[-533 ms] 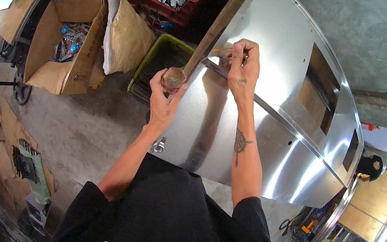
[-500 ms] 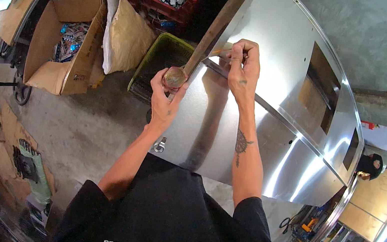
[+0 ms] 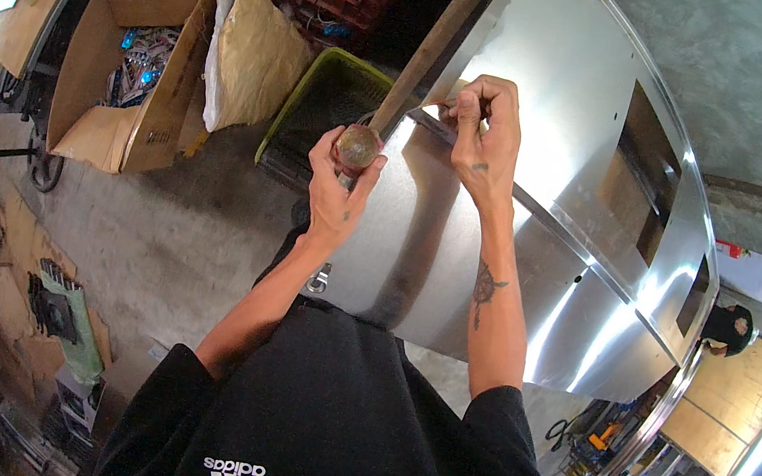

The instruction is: The person applies a viscous substance from a small jar onto a stainless steel kitchen hood using a wooden stick. They repeatedly dip the stick into the jar and spread the substance along seams and edges of the hood.

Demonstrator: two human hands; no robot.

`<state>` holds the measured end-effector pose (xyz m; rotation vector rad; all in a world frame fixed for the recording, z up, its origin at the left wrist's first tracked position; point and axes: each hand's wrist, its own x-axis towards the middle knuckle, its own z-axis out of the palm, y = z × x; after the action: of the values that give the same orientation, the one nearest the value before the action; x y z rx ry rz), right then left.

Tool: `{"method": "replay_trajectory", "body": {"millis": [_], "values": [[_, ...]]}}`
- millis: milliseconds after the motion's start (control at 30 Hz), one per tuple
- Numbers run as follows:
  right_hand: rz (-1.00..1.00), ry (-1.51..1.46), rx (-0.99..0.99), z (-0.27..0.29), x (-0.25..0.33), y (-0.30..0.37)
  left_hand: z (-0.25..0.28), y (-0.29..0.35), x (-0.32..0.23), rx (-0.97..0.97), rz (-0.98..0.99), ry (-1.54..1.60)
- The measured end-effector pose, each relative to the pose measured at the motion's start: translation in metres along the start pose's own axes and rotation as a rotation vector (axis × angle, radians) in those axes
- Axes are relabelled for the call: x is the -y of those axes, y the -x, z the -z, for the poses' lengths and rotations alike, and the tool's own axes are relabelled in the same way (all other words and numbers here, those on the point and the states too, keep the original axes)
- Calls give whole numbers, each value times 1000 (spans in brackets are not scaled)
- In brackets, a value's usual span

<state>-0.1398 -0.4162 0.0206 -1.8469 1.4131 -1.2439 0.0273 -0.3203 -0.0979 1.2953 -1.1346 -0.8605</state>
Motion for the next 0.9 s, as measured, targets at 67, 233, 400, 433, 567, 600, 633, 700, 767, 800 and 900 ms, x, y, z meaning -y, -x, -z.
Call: {"method": "replay_trajectory", "body": {"millis": [67, 233, 400, 433, 567, 600, 633, 700, 767, 800, 900], "values": [[30, 8, -1, 0, -1, -1, -2, 1, -2, -5, 9, 11], [35, 41, -5, 0, -4, 0, -1, 1, -5, 7, 26, 4], [18, 48, -10, -1, -4, 1, -1, 1, -3, 17, -12, -10], [17, 59, -9, 0, -4, 0, -1, 1, -3, 18, -22, -20], [-14, 7, -13, -1, -2, 0, 1, 1, -3, 20, -43, -46], [-29, -29, -17, -1, -1, 0, 1, 0, -2, 19, -42, -44], [-15, -19, -15, -1, 0, 0, 1, 0, -1, 19, -41, -37], [12, 2, -10, 0, 3, -1, -1, 1, 0, 22, -31, -18], [20, 10, -7, 0, 1, -1, -1, 1, 0, 24, -16, -1], [25, 14, -5, 1, -1, -1, -1, 1, 0, 24, -6, 5], [24, 42, 6, 1, -2, 0, -1, 1, -2, 23, 13, 18]]}}
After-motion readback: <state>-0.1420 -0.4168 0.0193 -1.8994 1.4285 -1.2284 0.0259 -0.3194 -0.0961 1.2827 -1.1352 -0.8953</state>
